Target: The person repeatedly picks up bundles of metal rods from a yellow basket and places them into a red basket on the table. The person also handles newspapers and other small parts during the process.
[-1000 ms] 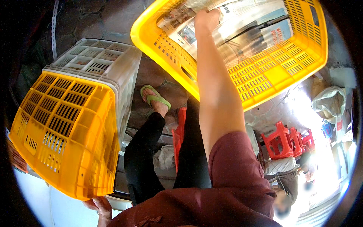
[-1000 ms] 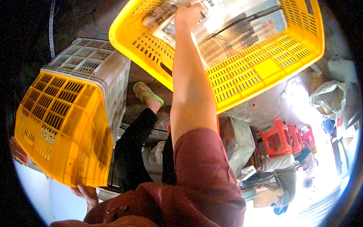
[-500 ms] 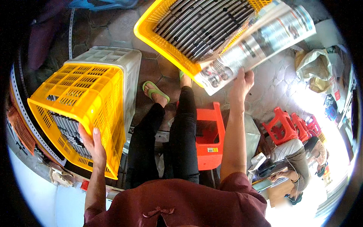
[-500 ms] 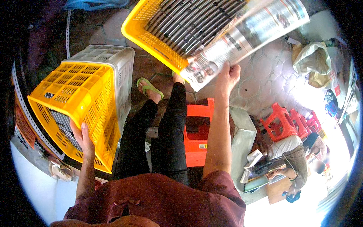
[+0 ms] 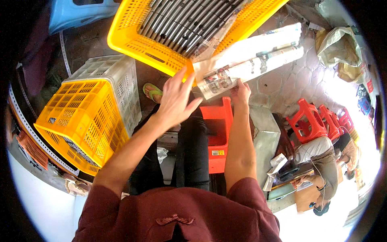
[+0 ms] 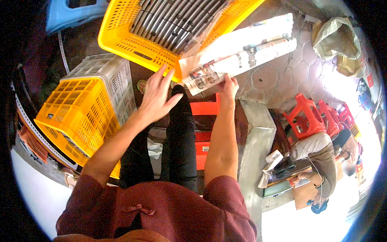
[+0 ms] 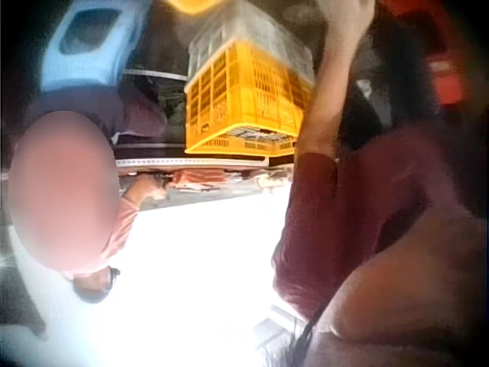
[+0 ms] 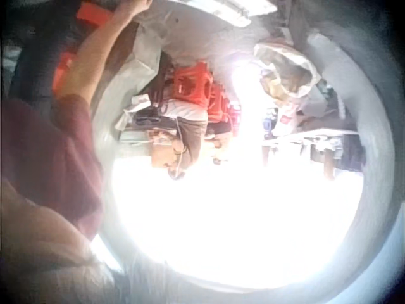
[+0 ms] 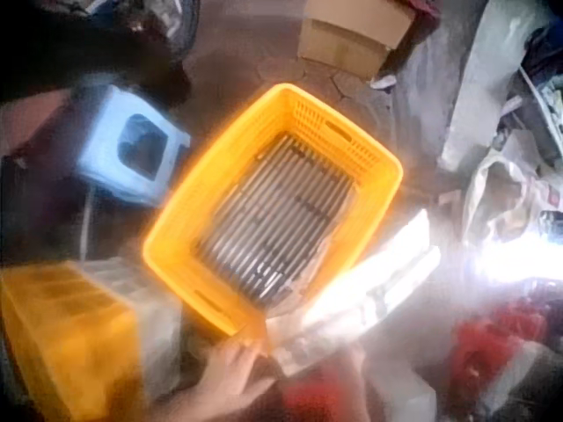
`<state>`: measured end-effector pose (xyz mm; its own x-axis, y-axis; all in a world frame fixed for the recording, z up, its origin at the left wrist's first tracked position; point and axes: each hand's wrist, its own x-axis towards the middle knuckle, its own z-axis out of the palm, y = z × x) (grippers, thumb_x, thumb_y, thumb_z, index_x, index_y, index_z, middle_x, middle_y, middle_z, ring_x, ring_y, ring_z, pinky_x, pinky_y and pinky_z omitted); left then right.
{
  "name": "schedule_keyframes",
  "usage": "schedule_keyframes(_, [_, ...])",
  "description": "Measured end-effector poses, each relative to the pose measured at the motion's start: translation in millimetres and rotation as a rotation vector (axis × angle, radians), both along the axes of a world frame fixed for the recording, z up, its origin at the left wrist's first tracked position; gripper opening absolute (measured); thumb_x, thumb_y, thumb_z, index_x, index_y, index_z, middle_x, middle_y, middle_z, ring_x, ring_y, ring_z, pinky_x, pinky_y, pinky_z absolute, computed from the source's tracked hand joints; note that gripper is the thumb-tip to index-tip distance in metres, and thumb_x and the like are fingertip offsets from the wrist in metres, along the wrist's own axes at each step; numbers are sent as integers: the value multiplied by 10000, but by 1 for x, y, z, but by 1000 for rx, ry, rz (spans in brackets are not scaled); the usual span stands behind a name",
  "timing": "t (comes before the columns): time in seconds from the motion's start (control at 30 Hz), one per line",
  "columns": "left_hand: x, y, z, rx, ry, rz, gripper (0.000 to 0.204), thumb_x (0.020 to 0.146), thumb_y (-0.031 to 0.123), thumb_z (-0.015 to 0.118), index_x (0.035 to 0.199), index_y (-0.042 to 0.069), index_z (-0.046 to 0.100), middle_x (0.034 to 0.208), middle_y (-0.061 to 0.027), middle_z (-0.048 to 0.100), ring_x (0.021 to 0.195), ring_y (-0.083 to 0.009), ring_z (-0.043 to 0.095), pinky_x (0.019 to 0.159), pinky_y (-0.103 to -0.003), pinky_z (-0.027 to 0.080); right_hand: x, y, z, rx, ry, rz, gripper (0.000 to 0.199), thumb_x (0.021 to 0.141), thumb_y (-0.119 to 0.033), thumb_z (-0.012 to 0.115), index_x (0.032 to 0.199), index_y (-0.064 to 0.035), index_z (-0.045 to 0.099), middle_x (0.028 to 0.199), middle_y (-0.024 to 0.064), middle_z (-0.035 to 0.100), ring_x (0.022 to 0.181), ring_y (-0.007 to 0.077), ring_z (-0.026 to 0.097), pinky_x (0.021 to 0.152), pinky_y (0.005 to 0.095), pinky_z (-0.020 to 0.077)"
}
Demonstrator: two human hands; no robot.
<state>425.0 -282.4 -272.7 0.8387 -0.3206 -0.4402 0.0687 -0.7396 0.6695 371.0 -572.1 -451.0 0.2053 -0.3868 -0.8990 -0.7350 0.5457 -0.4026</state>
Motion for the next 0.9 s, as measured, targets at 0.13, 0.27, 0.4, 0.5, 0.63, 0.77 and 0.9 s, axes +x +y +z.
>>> schedule_keyframes(0.13, [43,-60,-86,170,84,-93,919,818,474,699,1492,26,263,1489,-246,328,1371,-377,349,1116,-532,286,6,-16,5,61,88,-43,209,940,-136,595,1101,-9,558,923,92,609,834,231,617,707,369,520])
schedule_keyframes(0.27, [64,-70,-124,119,407,-76,880,811,476,707,1466,49,304,1405,-230,456,1293,-340,466,1074,-555,345,23,-32,49,-131,-14,179,261,924,-132,601,1132,19,559,883,67,601,745,139,593,642,288,488])
schedule_keyframes(0.4, [36,-75,-101,-19,177,-73,581,850,312,702,1307,36,472,1247,-195,554,1138,-341,575,976,-458,465,48,-23,108,-516,-195,460,150,957,-101,574,1077,-17,607,966,55,647,832,129,611,702,259,501])
schedule_keyframes(0.5, [11,-60,-66,-97,-34,-82,492,861,291,690,1254,30,548,1271,-201,523,1105,-380,571,967,-468,454,82,19,146,-605,-439,559,124,972,-35,541,1081,-2,591,970,44,628,864,110,578,783,247,482])
schedule_keyframes(0.63, [31,0,-94,-71,-113,310,346,903,204,651,1175,-4,597,1080,-192,625,1027,-369,603,901,-421,483,118,121,141,-295,-607,636,174,936,-25,595,1108,8,590,1006,55,619,938,117,559,827,250,464])
schedule_keyframes(0.77, [98,92,-182,237,-15,345,446,927,287,605,1230,-34,547,1178,-255,593,1103,-413,572,952,-449,461,138,223,25,74,-188,563,542,909,-277,635,1279,83,471,1201,207,573,1132,265,539,978,367,420])
schedule_keyframes(0.9, [144,167,-279,546,123,150,580,952,368,560,1362,-13,408,1355,-277,440,1196,-398,524,1049,-465,433,123,244,-115,-278,177,660,882,851,-402,675,1388,171,276,1434,387,328,1353,463,338,1103,498,306])
